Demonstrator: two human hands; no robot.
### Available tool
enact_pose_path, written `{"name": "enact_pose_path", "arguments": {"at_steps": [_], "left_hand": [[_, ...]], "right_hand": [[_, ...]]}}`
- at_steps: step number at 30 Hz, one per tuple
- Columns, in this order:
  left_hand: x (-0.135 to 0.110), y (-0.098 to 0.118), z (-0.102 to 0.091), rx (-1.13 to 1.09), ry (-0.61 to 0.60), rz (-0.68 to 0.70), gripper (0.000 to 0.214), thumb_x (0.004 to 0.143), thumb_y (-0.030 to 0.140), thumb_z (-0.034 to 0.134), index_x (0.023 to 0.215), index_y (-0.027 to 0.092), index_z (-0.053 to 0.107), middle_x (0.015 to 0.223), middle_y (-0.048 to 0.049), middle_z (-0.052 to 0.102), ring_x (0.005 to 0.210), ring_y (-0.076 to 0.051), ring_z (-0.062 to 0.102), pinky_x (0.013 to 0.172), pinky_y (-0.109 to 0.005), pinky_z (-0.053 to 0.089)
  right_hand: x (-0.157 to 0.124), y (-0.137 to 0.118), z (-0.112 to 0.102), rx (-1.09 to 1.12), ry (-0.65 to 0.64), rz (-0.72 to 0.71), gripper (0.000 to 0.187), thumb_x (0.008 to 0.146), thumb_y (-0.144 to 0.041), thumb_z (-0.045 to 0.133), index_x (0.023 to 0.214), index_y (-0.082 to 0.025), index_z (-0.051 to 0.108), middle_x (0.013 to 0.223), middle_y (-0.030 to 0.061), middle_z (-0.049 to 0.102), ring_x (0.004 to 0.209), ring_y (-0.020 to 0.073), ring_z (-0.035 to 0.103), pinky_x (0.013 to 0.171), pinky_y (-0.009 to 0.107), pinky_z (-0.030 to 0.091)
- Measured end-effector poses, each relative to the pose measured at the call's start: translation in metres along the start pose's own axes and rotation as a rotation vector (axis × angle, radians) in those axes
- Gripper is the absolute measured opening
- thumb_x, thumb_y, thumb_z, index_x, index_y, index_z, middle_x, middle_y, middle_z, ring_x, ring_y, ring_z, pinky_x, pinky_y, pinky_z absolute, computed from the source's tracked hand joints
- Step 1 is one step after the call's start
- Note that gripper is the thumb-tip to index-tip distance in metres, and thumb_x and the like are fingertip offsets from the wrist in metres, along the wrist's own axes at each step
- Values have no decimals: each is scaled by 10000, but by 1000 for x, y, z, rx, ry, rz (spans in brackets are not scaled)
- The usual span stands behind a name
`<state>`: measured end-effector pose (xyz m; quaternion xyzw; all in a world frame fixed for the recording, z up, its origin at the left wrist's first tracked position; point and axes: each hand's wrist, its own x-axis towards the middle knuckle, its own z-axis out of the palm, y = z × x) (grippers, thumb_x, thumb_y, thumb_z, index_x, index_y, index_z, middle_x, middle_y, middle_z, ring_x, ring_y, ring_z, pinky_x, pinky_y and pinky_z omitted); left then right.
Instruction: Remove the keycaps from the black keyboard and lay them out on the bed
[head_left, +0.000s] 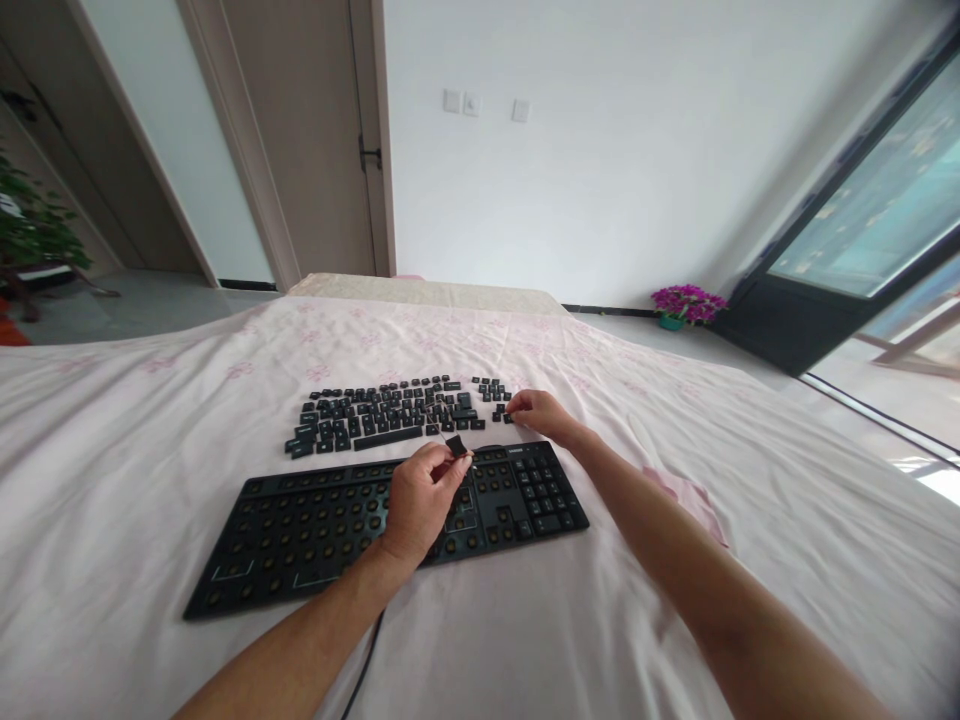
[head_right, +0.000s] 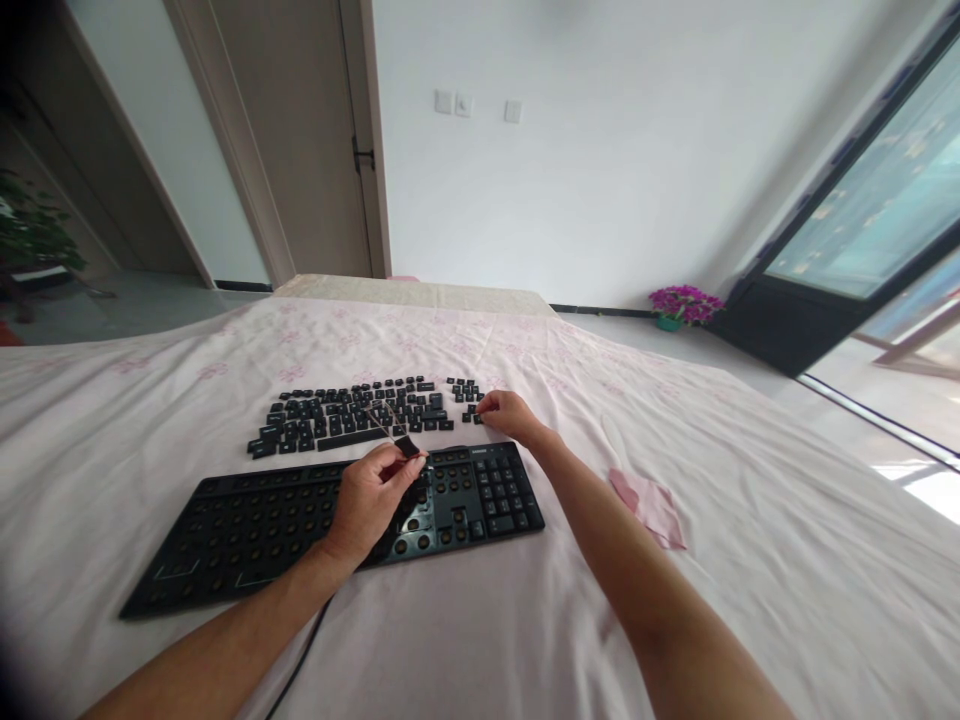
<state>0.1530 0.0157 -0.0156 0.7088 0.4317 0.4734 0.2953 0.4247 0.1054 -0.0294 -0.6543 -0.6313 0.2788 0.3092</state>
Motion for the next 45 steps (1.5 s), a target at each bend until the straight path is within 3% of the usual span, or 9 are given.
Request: {"name": "enact_pose_path", "arguments": {"at_steps": [6,11,13,17,21,25,31,41,45], "left_hand": [[1,-1,0,16,-2,32,214,869,332,579,794,166,692,711,-7,625,635,-114,556,624,-210,418],[0,2,0,67,1,90,230,874,312,573,717,160,642,693,-5,595,629,-111,541,617,-212,401],[-1,3,0,112,-16,127,224,880,304,567,719,162,632,712,-9,598,650,-118,547,631,-220,401],[-5,7,0,195,-96,196,190,892,291,557,772,179,653,774,-16,630,723,-132,579,675,-232,408],[-9,12,0,215,-164,200,182,901,313,551,848,203,686,808,-14,646,760,-136,597,710,-240,422],[-10,11,0,115,-287,185,127,843,305,641,914,223,706,817,6,652,754,-130,602,709,-235,438],[-6,9,0,132,-524,177,202,777,274,701,978,262,725,888,15,683,760,-136,611,679,-231,448],[-9,21,0,245,-548,295,174,785,280,697,956,286,733,919,14,709,864,-170,638,772,-268,452],[-11,20,1,243,-550,279,171,791,267,692,958,276,728,919,12,704,855,-165,638,754,-256,455]], "right_hand": [[-5,-6,-1,4,51,30,168,650,-196,649,805,-153,699,697,22,660,628,134,564,573,233,419],[-30,-39,-10,40,120,-20,168,705,-248,649,841,-152,675,738,19,629,660,126,536,609,241,415],[-49,-59,-12,169,51,-147,224,736,-288,660,913,-151,666,711,-6,577,632,109,498,584,232,391],[-92,-98,-7,249,-246,-334,434,741,-342,721,1139,-191,640,707,-35,497,602,87,438,536,213,346],[-121,-119,6,222,-238,-406,273,817,-389,659,1021,-209,686,729,-13,541,657,112,497,601,233,403],[-136,-120,6,219,-148,-360,251,902,-400,540,839,-186,655,825,23,614,774,143,562,714,259,442],[-157,-100,-13,166,-71,-292,338,943,-453,454,867,-180,639,748,9,579,687,127,518,631,247,405],[-172,-89,-11,75,-22,-364,323,959,-395,444,835,-187,658,844,40,625,735,145,550,684,269,436],[-175,-92,-8,18,89,-316,279,944,-370,479,826,-192,659,798,29,646,708,149,571,660,262,441]]}}
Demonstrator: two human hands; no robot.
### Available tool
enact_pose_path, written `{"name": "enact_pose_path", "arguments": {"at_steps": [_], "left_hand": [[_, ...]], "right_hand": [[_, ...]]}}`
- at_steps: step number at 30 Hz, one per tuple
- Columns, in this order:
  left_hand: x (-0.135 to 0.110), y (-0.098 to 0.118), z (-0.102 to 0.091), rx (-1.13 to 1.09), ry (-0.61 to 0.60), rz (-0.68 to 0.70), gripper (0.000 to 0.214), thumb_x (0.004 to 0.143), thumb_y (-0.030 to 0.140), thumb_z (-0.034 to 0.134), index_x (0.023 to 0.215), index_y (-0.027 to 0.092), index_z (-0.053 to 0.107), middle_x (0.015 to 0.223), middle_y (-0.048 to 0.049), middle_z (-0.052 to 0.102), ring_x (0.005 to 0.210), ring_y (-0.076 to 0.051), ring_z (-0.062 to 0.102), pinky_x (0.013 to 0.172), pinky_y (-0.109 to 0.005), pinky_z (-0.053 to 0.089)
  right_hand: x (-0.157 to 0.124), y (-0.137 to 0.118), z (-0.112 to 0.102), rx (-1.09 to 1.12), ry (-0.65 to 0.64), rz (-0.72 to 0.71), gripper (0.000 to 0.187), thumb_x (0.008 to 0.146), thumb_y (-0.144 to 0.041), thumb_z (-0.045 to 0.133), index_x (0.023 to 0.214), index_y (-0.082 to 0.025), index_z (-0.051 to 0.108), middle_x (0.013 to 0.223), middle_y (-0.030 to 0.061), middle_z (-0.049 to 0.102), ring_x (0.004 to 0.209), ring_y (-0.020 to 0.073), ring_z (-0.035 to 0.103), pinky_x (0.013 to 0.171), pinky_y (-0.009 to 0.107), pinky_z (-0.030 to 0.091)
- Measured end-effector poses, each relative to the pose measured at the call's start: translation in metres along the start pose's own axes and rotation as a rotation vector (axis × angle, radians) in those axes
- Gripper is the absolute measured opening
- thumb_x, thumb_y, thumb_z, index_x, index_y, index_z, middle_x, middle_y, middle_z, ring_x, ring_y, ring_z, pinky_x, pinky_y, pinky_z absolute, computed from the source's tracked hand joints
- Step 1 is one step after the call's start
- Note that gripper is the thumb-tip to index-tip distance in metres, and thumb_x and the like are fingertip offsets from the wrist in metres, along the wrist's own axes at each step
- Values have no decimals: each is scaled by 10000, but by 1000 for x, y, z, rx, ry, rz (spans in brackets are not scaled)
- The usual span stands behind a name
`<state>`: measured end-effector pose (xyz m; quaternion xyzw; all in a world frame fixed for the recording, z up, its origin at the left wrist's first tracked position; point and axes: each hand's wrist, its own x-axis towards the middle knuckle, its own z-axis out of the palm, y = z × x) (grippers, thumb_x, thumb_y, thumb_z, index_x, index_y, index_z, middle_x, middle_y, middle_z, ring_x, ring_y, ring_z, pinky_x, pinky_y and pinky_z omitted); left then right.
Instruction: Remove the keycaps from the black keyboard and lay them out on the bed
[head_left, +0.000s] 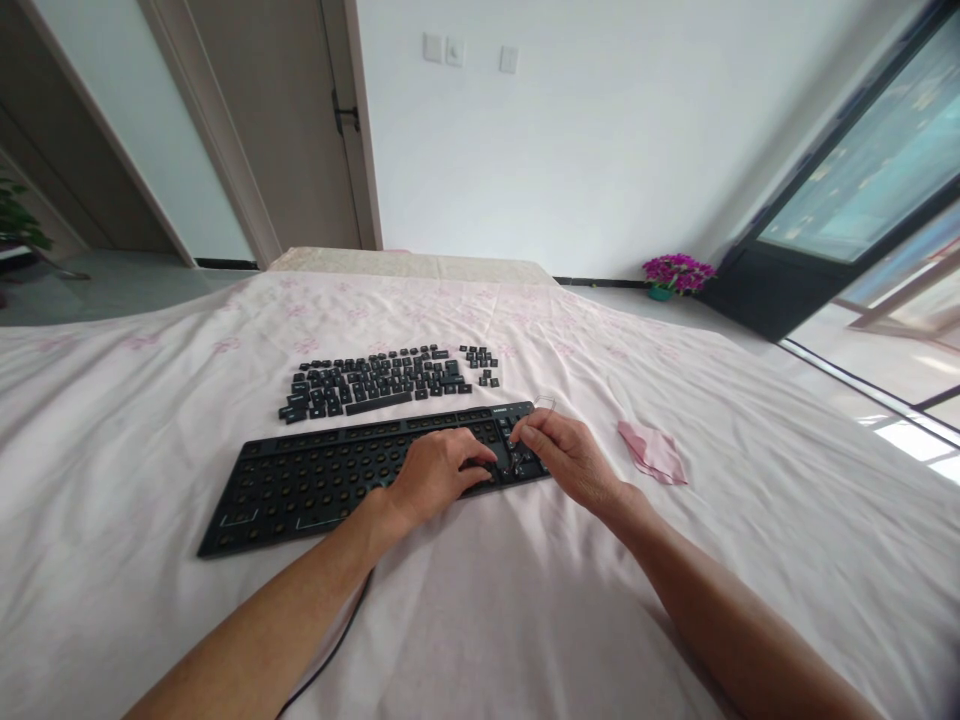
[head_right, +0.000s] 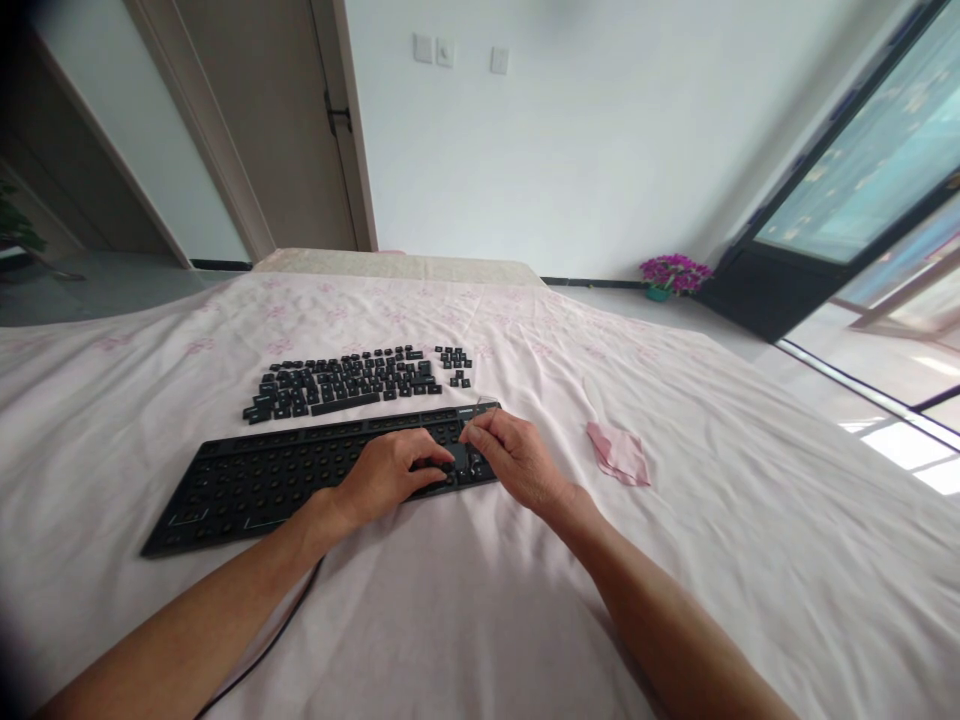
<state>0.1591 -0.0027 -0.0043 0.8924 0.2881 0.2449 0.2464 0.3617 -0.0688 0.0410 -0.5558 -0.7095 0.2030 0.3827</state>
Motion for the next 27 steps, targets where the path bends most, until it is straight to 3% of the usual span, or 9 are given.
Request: {"name": "enact_pose_path", "arguments": {"at_steps": [4,10,20,27], "left_hand": [[-1,0,1,-8,-9,-12,171,796,261,687,963,265,726,898,5,697,844,-164,636,746,-255,454],[-3,-1,3,-7,-7,-16,161,797,255,686,953,264,726,887,6,690,838,-162,634,747,-256,450],[-2,-1,4,-4,5,0,168,787,244,691,948,275,730,862,5,684,810,-160,627,727,-259,444],[-2,1,2,3,1,6,143,789,248,686,921,274,732,835,9,679,789,-158,623,706,-257,426]], "right_hand": [[-3,-2,5,-51,81,26,241,934,-348,501,832,-197,659,760,20,658,666,147,582,619,258,443],[-1,4,3,2,-62,-188,237,961,-298,461,841,-207,644,835,41,654,766,159,595,738,297,472],[-1,6,2,95,-102,-189,259,969,-315,442,823,-206,626,821,46,647,765,165,585,736,317,475],[-3,4,7,0,-178,-261,254,980,-296,413,883,-205,629,826,47,637,764,164,562,717,300,462]]}}
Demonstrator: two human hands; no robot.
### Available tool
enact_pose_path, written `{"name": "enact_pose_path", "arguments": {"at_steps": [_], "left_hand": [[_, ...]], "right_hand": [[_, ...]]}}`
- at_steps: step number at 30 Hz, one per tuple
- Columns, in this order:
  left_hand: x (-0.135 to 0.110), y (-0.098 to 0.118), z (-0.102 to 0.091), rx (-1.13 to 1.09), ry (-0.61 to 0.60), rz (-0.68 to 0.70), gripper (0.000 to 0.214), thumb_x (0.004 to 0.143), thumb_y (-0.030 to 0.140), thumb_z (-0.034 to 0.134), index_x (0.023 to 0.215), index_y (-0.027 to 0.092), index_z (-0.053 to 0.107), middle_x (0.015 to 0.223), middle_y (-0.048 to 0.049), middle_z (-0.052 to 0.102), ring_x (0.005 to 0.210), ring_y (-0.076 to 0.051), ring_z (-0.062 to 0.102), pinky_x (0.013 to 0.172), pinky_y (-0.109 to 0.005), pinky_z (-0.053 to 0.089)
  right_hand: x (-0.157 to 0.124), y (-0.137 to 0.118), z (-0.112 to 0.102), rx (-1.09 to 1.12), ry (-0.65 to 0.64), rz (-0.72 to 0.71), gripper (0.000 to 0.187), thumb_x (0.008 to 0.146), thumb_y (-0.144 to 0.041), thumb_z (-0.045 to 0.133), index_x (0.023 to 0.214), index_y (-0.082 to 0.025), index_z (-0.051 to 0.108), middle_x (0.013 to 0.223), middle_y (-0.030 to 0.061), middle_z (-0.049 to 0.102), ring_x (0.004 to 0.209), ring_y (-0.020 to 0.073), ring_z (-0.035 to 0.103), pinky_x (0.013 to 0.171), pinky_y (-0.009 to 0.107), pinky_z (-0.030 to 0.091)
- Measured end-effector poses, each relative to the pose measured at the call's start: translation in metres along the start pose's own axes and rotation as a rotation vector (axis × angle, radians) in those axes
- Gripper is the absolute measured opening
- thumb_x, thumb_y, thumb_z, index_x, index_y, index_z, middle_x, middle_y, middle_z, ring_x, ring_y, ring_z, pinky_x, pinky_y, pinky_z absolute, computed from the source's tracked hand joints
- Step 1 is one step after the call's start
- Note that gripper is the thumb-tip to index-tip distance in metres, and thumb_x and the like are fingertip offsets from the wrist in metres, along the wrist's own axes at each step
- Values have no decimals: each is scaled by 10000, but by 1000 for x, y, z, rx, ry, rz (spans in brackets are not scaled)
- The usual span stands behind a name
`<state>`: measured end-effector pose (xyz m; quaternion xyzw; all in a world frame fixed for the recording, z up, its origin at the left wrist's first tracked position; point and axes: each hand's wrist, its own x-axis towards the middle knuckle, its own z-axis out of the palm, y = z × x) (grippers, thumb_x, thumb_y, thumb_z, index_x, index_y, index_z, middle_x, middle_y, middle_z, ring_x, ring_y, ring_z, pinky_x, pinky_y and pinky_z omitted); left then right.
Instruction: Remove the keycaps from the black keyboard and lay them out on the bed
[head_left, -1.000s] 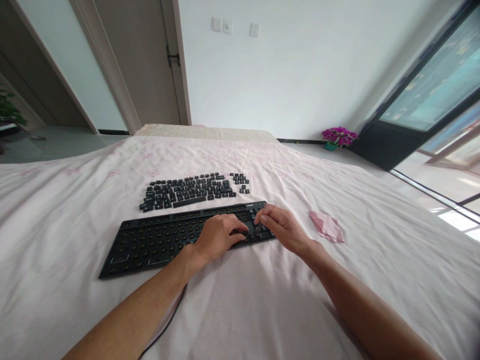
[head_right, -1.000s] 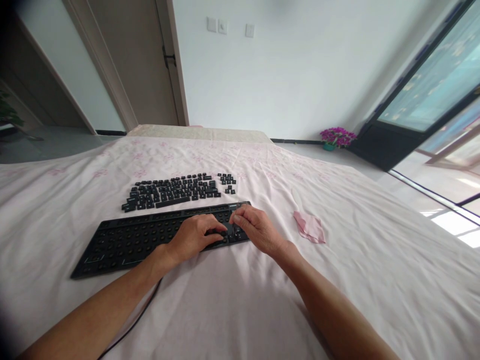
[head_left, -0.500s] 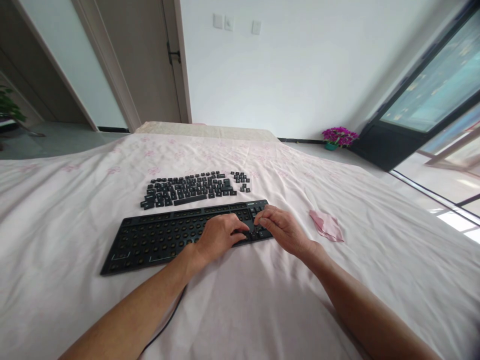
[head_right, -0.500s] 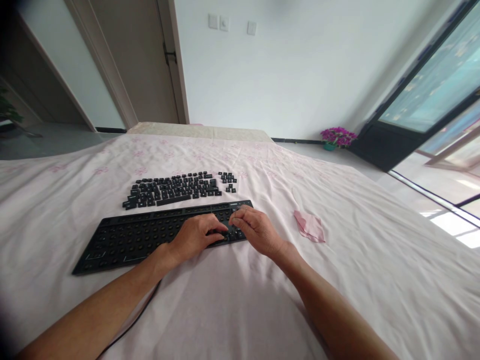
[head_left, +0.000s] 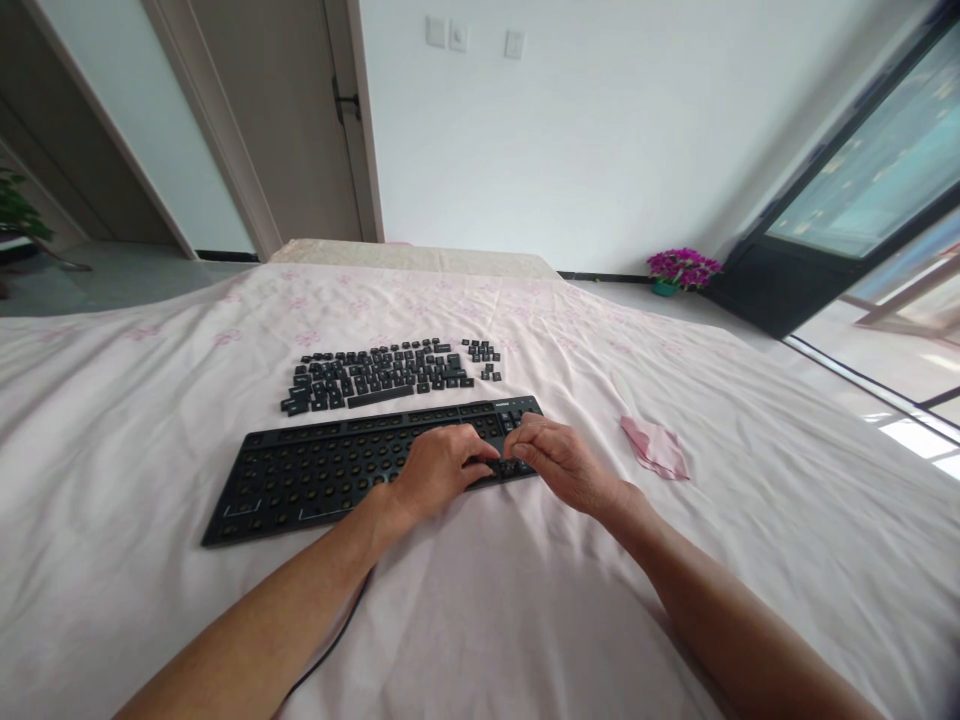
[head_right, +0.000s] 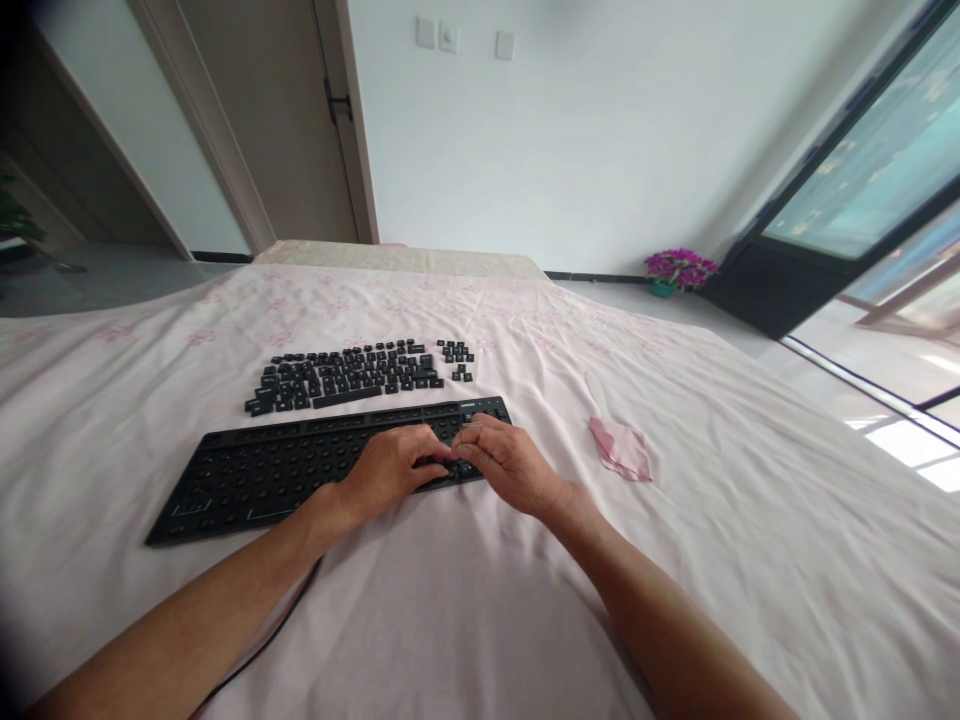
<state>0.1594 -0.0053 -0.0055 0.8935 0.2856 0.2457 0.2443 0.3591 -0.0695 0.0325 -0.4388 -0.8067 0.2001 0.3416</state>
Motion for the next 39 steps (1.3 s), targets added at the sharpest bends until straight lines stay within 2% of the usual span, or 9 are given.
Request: {"name": "enact_pose_path", "arguments": {"at_steps": [5,9,14,18,24,28,34,36,39], "left_hand": [[-1,-1,0,12,0,-8,94,783,269,691,866,270,735,784,10,662,752,-160,609,681,-259,412],[-1,-1,0,-19,-12,-24,157,774,254,694,921,291,736,829,16,680,783,-159,620,713,-254,430],[0,0,-1,-26,-40,-3,191,794,250,674,971,292,733,902,6,698,839,-168,629,738,-253,444],[5,1,0,-2,-56,22,153,803,276,672,945,287,728,852,10,686,810,-166,623,720,-251,431],[18,0,11,-15,-92,141,111,828,337,656,862,262,730,844,8,670,826,-158,614,735,-240,416],[21,0,18,-12,-58,132,193,870,389,597,874,252,734,811,-1,651,784,-149,605,691,-235,404],[17,3,18,-58,-46,168,297,925,414,497,926,229,729,804,-12,629,728,-130,575,658,-227,397],[17,3,19,-91,-23,165,271,923,393,511,954,227,722,832,-12,632,746,-129,580,667,-224,404],[18,2,19,-127,38,109,216,911,348,545,935,215,714,845,-13,634,771,-133,589,703,-227,424]], "right_hand": [[2,-1,7,-72,-71,-56,268,993,-275,374,914,-213,623,852,51,644,779,171,545,721,309,451],[1,9,8,-39,-18,-79,256,993,-283,374,888,-214,597,808,41,632,756,169,534,709,312,445],[-5,17,7,51,112,-91,253,994,-268,372,821,-220,549,802,28,618,747,155,542,720,310,448],[-6,14,10,-2,61,-110,247,994,-288,370,856,-221,565,796,31,623,764,162,548,725,304,447],[-6,25,19,14,48,-26,291,979,-387,387,840,-206,566,780,34,600,721,155,562,701,291,453],[-9,31,28,70,153,56,268,972,-363,410,822,-200,561,766,25,604,708,151,564,701,289,457],[-13,28,38,122,331,6,277,968,-348,396,797,-198,554,725,19,577,648,148,536,645,289,452],[-10,27,38,112,360,-3,274,966,-344,399,797,-197,556,728,20,575,649,149,532,645,289,446],[-5,26,35,103,336,27,262,964,-351,411,824,-196,569,757,26,581,691,157,542,666,291,444]]}}
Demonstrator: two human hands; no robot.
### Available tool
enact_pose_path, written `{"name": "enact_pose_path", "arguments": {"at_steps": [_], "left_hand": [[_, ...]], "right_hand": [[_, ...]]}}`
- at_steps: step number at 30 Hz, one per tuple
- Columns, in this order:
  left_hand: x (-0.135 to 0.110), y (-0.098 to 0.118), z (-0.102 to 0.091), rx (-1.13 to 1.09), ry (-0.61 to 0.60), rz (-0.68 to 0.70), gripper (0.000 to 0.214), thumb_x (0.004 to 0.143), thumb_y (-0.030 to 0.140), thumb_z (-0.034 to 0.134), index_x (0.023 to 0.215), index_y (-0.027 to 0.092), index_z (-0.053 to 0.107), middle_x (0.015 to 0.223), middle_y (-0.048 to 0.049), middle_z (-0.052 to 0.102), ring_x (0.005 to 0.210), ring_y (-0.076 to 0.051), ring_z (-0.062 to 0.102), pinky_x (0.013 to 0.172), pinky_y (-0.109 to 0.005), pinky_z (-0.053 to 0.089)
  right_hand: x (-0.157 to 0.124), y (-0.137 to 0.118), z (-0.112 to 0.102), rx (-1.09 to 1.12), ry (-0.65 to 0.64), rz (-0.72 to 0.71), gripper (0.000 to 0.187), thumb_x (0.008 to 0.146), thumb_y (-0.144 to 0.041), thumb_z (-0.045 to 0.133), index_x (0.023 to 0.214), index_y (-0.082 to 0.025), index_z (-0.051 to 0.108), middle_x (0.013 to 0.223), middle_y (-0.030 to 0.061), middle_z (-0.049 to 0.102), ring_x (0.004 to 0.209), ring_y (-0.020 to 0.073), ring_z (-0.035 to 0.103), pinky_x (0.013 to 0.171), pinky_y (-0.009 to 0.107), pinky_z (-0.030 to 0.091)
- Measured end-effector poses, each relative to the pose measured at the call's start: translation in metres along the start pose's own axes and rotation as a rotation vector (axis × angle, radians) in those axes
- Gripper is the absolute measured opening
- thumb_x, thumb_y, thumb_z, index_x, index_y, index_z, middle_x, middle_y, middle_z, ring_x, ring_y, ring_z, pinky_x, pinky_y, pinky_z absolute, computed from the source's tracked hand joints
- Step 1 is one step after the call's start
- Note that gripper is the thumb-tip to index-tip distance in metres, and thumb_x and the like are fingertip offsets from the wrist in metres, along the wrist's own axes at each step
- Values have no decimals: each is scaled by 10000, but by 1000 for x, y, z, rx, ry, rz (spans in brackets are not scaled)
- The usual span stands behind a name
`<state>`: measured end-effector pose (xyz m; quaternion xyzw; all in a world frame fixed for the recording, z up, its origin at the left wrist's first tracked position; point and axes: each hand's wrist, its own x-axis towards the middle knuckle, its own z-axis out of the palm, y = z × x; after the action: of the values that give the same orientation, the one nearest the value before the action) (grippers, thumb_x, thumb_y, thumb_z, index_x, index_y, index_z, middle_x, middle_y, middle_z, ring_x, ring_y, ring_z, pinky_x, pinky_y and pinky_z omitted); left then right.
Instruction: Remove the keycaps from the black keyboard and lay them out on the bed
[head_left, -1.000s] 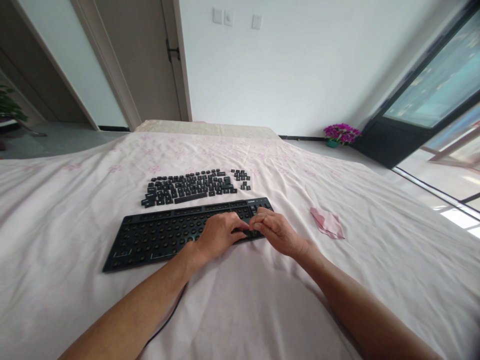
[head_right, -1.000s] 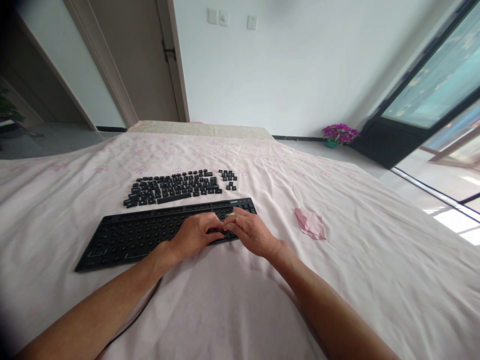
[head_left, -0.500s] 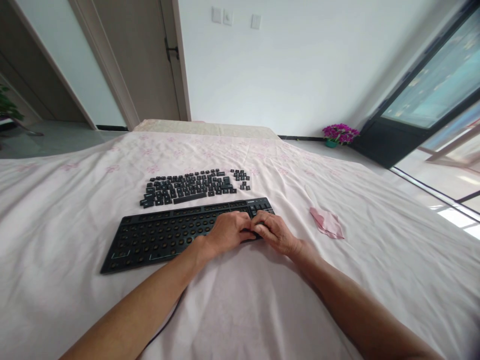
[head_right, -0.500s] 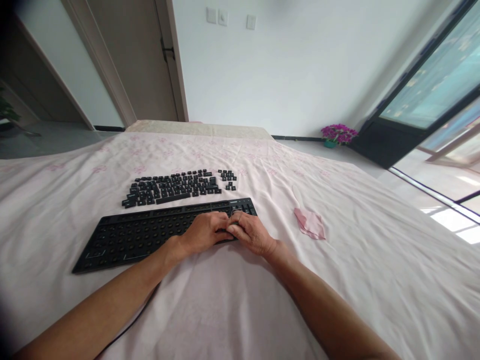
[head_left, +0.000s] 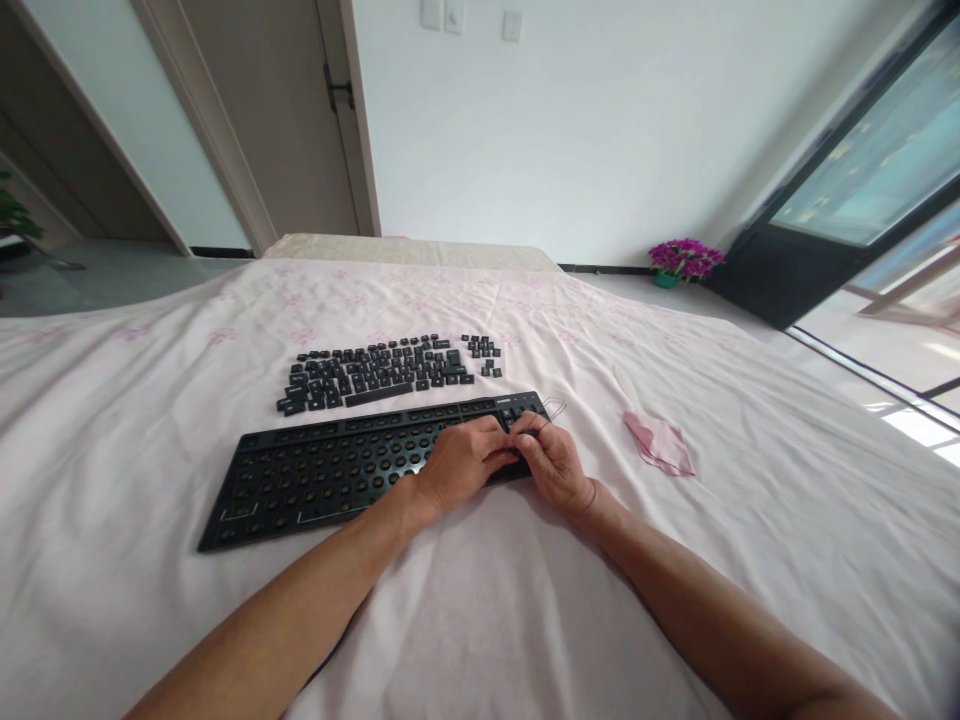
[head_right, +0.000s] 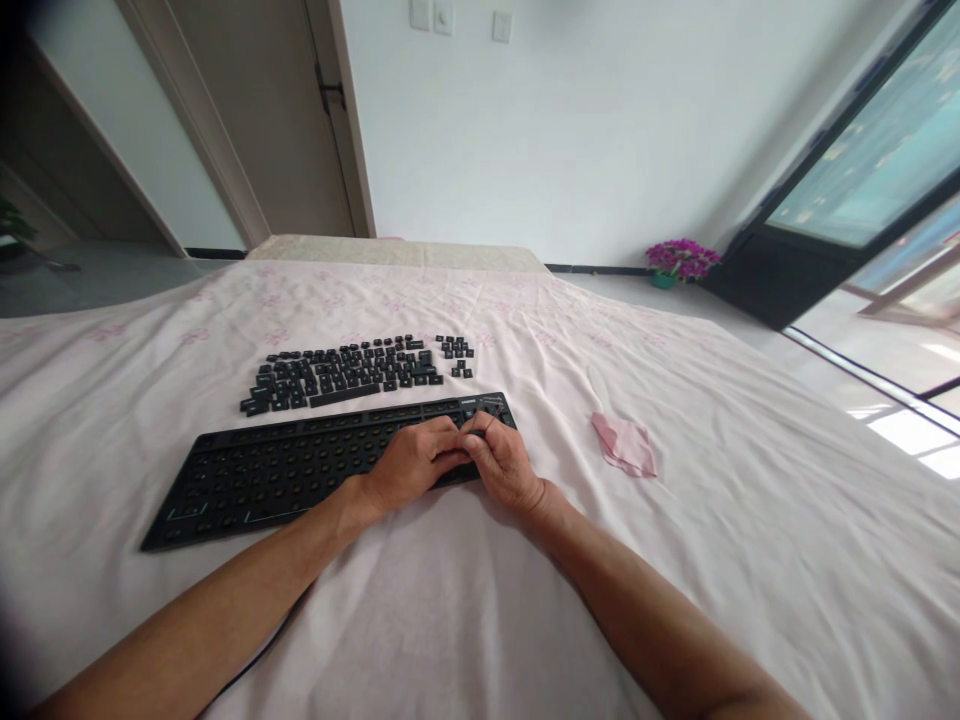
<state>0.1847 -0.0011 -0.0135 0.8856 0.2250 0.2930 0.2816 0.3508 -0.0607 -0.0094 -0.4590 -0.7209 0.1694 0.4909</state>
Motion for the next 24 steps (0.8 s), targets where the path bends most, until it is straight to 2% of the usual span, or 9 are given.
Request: {"name": "enact_pose_path", "arguments": {"at_steps": [3,5,9,13,17,20,24], "left_hand": [[3,-1,-1,-61,110,-84,162,889,294,580,880,188,702,845,-22,643,783,-139,599,728,-236,445],[4,-2,-3,-90,174,-139,131,867,254,602,841,171,701,829,-29,650,765,-141,603,717,-239,454],[4,-2,-4,-120,229,-223,125,841,225,619,852,154,721,809,-40,670,742,-149,620,695,-246,470],[2,-2,-4,-222,261,-232,163,858,255,604,923,167,725,879,-43,708,796,-152,657,752,-246,500],[0,1,-7,-189,310,-132,164,886,265,576,880,186,720,885,-37,713,820,-149,662,775,-244,509],[-3,3,-9,-35,365,14,178,914,234,534,896,187,704,871,-44,703,827,-147,648,798,-264,502],[-10,3,-11,217,336,186,185,907,195,528,1014,194,679,867,-56,690,813,-171,627,780,-314,496]], "right_hand": [[4,0,-3,-47,-35,96,215,942,-372,466,1005,-200,579,790,24,580,712,163,541,665,289,445],[5,0,-5,-127,-62,140,252,911,-359,535,1110,-206,565,798,17,567,706,160,535,662,285,443],[6,-3,-6,-271,-131,153,237,891,-294,575,1114,-224,615,862,32,587,766,167,560,723,296,451],[9,-6,-5,-280,-174,174,194,908,-296,554,1051,-232,667,895,39,647,817,177,592,759,300,452],[11,-4,-3,-275,-126,247,172,865,-255,600,1005,-226,695,868,25,684,798,174,615,734,285,453],[13,-5,-2,-273,-114,280,173,837,-209,598,971,-224,706,883,20,705,804,176,625,727,277,455],[17,-10,-1,-259,-138,365,183,807,-178,579,918,-230,715,831,4,716,732,167,630,659,262,450]]}}
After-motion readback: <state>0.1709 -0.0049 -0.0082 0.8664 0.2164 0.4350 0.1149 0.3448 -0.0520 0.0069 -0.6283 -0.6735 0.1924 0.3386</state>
